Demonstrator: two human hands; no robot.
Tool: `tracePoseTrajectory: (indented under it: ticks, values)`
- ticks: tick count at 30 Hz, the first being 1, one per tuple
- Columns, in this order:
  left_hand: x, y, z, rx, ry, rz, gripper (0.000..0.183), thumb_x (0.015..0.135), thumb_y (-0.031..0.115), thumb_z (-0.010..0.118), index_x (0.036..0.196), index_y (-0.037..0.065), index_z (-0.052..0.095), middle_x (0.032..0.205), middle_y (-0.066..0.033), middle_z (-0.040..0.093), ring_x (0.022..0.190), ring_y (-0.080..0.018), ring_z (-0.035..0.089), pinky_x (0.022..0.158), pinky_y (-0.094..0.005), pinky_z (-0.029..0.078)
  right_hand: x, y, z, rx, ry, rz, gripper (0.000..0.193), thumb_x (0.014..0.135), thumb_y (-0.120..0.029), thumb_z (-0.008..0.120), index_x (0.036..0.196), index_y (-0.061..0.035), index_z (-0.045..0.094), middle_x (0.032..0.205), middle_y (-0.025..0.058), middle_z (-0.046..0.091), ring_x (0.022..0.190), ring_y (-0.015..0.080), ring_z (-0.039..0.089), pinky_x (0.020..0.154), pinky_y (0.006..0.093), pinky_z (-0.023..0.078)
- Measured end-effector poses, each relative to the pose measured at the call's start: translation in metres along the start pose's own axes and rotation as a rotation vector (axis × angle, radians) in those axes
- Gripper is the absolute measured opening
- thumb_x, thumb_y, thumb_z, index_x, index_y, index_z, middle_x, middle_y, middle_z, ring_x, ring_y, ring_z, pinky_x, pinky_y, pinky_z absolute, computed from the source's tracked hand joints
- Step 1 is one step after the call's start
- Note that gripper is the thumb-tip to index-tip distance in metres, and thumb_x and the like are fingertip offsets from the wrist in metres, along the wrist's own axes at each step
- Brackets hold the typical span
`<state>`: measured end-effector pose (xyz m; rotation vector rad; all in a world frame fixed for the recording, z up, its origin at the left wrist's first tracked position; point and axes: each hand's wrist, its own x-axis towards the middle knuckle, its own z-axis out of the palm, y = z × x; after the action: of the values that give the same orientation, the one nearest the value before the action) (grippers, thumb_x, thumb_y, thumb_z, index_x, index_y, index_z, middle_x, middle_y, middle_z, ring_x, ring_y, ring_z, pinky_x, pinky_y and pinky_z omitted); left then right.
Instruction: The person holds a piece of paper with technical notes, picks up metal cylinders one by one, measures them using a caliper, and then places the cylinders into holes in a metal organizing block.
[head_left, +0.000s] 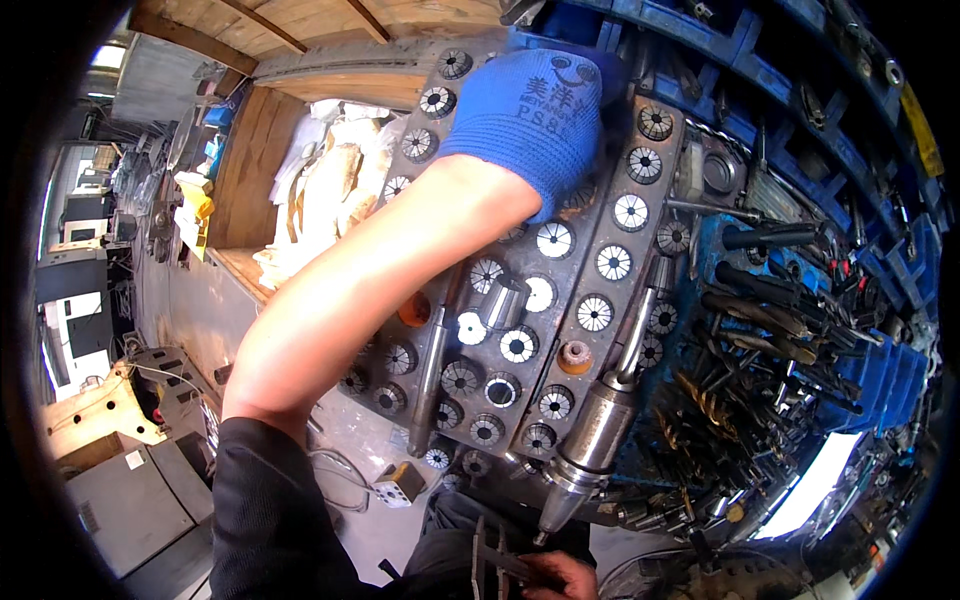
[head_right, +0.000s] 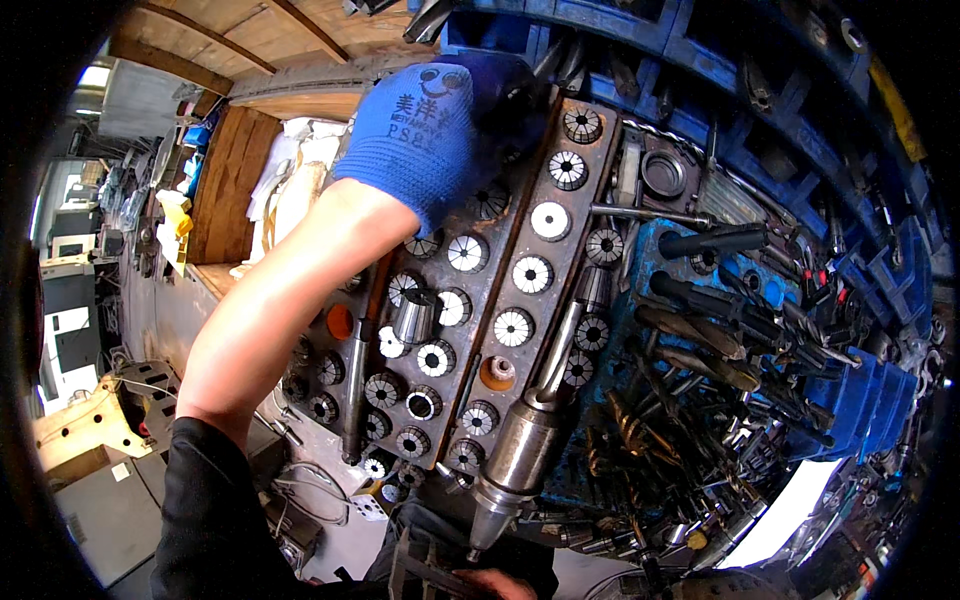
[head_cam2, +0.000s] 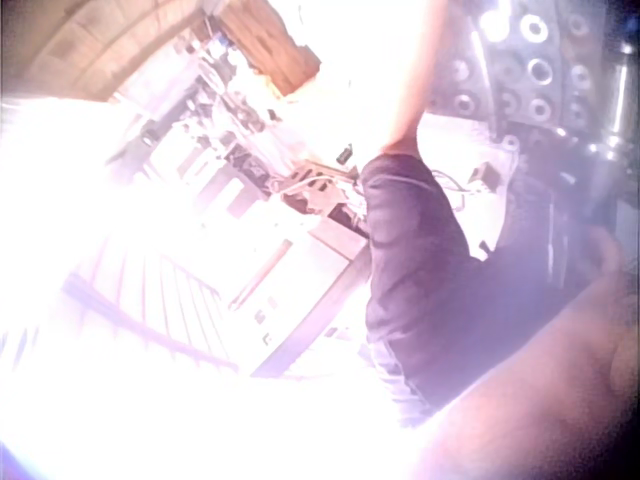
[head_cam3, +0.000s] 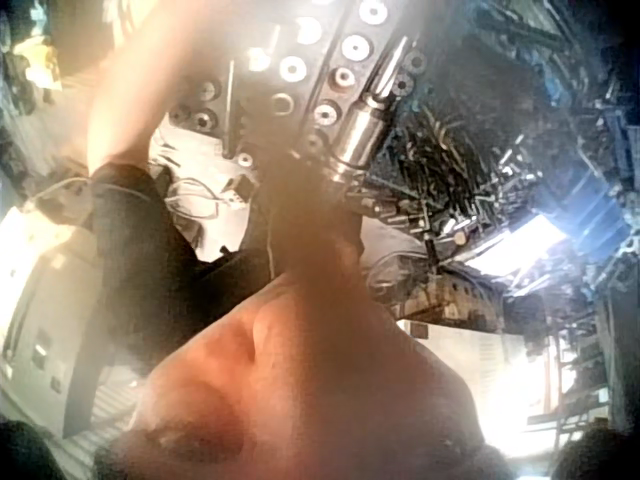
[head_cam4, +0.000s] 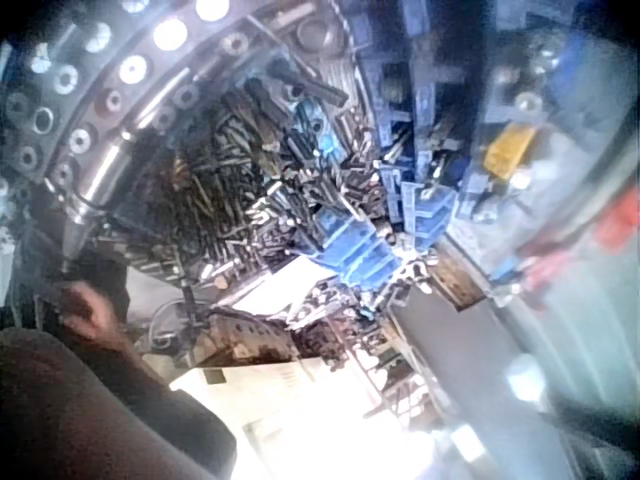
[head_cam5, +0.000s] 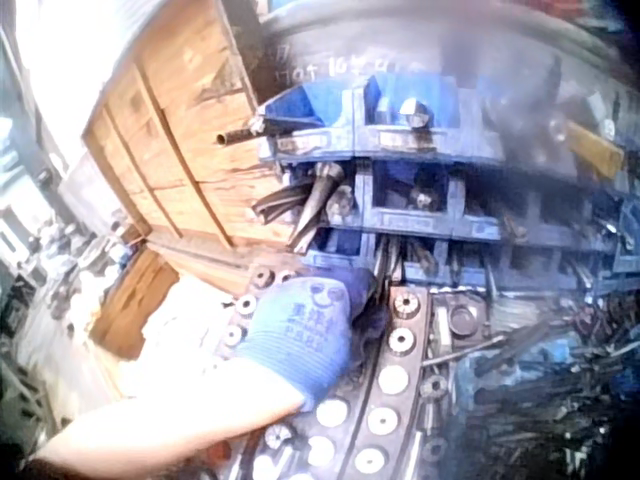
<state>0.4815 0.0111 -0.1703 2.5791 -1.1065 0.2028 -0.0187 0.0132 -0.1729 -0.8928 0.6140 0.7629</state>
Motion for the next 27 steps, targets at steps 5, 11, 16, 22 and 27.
tracePoseTrajectory:
  ticks: [5, 11, 16, 22, 27]
  values:
    - [0.005, 0.017, 0.001, 0.239, 0.190, 0.171, 0.011, 0.080, 0.014, 0.063, 0.087, 0.012, 0.072, 0.083, -0.0130, 0.071, 0.080, -0.0309, 0.070, 0.068, -0.0439, 0.055, 0.001, 0.001, 0.002, 0.029, 0.003, -0.023, 0.058, 0.088, -0.012, 0.073, 0.138, -0.0018, 0.047, 0.130, 0.0129, 0.057, 0.122, 0.0222, 0.054, 0.102, 0.0393, 0.044]
    - [0.041, 0.038, 0.024, 0.283, 0.281, 0.503, 0.022, 0.083, 0.031, 0.065, 0.101, 0.020, 0.071, 0.102, -0.0046, 0.069, 0.096, -0.0284, 0.066, 0.078, -0.0426, 0.055, -0.001, 0.002, 0.002, 0.088, -0.006, -0.075, 0.058, 0.088, -0.013, 0.072, 0.138, -0.0017, 0.046, 0.131, 0.0128, 0.057, 0.123, 0.0220, 0.053, 0.103, 0.0393, 0.044]
    - [0.046, 0.071, 0.017, 0.307, -0.047, 0.351, 0.031, 0.091, 0.034, 0.059, 0.116, 0.018, 0.069, 0.109, -0.0082, 0.067, 0.104, -0.0288, 0.063, 0.085, -0.0437, 0.053, 0.000, 0.003, 0.003, 0.155, -0.013, -0.130, 0.058, 0.089, -0.014, 0.072, 0.139, -0.0016, 0.046, 0.132, 0.0127, 0.056, 0.124, 0.0218, 0.052, 0.103, 0.0393, 0.043]
    - [0.051, 0.054, 0.045, 0.105, -0.027, 0.480, 0.032, 0.094, 0.029, 0.055, 0.120, 0.011, 0.063, 0.119, -0.0122, 0.065, 0.110, -0.0327, 0.062, 0.088, -0.0453, 0.052, 0.002, 0.004, 0.001, 0.247, -0.073, -0.191, 0.058, 0.089, -0.014, 0.072, 0.139, -0.0015, 0.045, 0.133, 0.0125, 0.056, 0.125, 0.0216, 0.051, 0.104, 0.0393, 0.042]
    - [0.052, 0.055, 0.024, 0.276, -0.261, 0.353, 0.035, 0.094, 0.030, 0.056, 0.123, 0.012, 0.061, 0.118, -0.0118, 0.065, 0.111, -0.0320, 0.061, 0.093, -0.0447, 0.049, 0.001, 0.017, -0.001, 0.231, -0.033, -0.151, 0.061, 0.088, -0.018, 0.073, 0.139, -0.0011, 0.045, 0.133, 0.0127, 0.056, 0.125, 0.0218, 0.051, 0.104, 0.0393, 0.042]
